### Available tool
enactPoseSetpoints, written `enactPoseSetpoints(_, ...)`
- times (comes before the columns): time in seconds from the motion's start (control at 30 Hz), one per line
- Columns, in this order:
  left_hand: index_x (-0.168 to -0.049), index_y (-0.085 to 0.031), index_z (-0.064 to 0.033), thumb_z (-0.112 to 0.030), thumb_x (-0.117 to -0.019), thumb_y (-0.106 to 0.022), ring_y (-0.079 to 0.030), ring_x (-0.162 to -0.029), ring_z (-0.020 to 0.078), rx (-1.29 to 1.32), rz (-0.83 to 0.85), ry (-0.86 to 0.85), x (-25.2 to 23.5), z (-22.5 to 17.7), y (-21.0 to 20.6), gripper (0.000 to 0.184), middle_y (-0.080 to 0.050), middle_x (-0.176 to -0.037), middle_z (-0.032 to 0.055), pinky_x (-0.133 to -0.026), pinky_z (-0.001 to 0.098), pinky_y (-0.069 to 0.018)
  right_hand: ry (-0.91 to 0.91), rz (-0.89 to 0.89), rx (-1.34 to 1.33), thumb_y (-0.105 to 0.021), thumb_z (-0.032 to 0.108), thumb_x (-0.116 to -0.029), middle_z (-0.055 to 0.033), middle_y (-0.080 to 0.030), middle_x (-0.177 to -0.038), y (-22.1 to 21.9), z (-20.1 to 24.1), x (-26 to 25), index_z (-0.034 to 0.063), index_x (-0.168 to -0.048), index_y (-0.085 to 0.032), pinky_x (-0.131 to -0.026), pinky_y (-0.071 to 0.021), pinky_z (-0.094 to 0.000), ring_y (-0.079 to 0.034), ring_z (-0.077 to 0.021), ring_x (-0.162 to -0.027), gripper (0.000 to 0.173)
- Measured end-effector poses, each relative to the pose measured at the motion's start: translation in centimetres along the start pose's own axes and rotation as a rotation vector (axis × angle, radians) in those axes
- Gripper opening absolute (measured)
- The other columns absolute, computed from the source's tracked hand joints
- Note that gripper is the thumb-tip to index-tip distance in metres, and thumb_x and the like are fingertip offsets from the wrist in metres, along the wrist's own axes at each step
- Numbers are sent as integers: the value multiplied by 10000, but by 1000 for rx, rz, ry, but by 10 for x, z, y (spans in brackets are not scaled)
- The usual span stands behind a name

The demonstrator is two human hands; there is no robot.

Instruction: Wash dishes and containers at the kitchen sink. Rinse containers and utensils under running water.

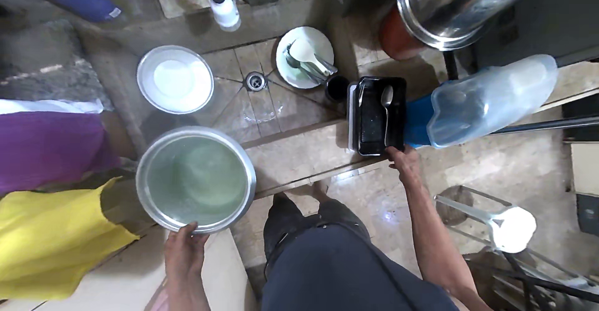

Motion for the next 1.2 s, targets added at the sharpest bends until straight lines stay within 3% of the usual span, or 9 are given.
enactPoseSetpoints(0.2, -1263, -474, -105, -82, -1027, -485, -737, -740, 181, 55, -48, -30, 7, 4, -5, 237, -710, -950, 75, -596, 344, -638, 187, -47, 216, -803, 228, -869, -253, -611, -1345, 6, 25, -6, 66, -1463, -517, -1042, -452, -639, -587, -420, -1251, 679)
enactPoseSetpoints(0.33, -1501, -364, -166, -475, -1109, -306, -704, -993, 225, 54, 5, 39, 40, 52, -19, 503, -611, -1330, 84, -743, 391, -624, 224, -62, 202, -672, 248, -982, -283, -650, -1243, 2, 28, -12, -3, -1381, -569, -1004, -468, -643, -624, -439, -1173, 482)
enactPoseSetpoints(0.43, -995, -635, -162, -478, -1098, -253, -645, -611, 49, -159, 192, 81, 69, 105, -53, 506, -743, -856, -31, -528, 212, -539, 218, -60, 239, -593, 187, -1023, -301, -645, -1243, 0, 27, -12, -30, -1380, -563, -1005, -465, -647, -624, -458, -1173, 419)
enactPoseSetpoints(0.53, -975, -698, -80, -380, -981, -569, -618, -615, 60, -418, 592, -23, 80, 106, -152, 326, -710, -798, -17, -570, 236, -535, 228, -68, 266, -585, 165, -1023, -315, -636, -1258, 0, 23, -16, -50, -1369, -565, -1029, -454, -642, -613, -467, -1196, 408)
enactPoseSetpoints(0.67, -1339, -633, -59, -245, -927, -757, -701, -1070, 198, -662, 806, -274, 77, 68, -320, 469, -693, -1261, 104, -947, 410, -593, 231, -60, 265, -578, 167, -1029, -313, -632, -1274, -1, 23, -17, -52, -1378, -561, -1053, -444, -628, -602, -461, -1223, 413)
enactPoseSetpoints(0.77, -1546, -443, -113, -442, -900, -776, -733, -955, 251, -772, 828, -330, 62, 67, -423, 797, -600, -1422, 159, -818, 463, -629, 220, -53, 263, -570, 168, -1030, -303, -633, -1279, -1, 22, -17, -46, -1366, -578, -1057, -445, -618, -603, -443, -1225, 398)
enactPoseSetpoints(0.87, -1592, -340, -109, -462, -864, -816, -729, -809, 248, -797, 861, -126, 43, 87, -487, 938, -599, -1409, 163, -686, 426, -637, 215, -40, 229, -574, 160, -1025, -298, -641, -1262, -1, 18, -21, -45, -1327, -607, -1049, -450, -617, -610, -432, -1216, 366)
enactPoseSetpoints(1.0, -1496, -495, -105, -407, -840, -825, -715, -832, 230, -866, 881, -186, 39, 98, -506, 793, -708, -1212, 112, -673, 429, -612, 200, -15, 127, -575, 145, -1018, -266, -676, -1160, -2, 10, -21, -60, -1234, -644, -1000, -493, -570, -655, -372, -1116, 305)
enactPoseSetpoints(1.2, -1477, -527, -92, -225, -818, -859, -708, -962, 234, -642, 880, -162, 54, 78, -473, 750, -681, -1268, 149, -722, 418, -613, 188, 94, -278, -586, 121, -998, -161, -690, -1095, -12, 4, -3, -42, -1221, -648, -900, -568, -394, -679, -189, -985, 283)
Point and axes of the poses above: each hand's wrist, its own x-axis away from the middle knuckle, its own y-axis out of the back of the hand, z = x × y, the point moved 8 cm from there along -x, towards the middle knuckle
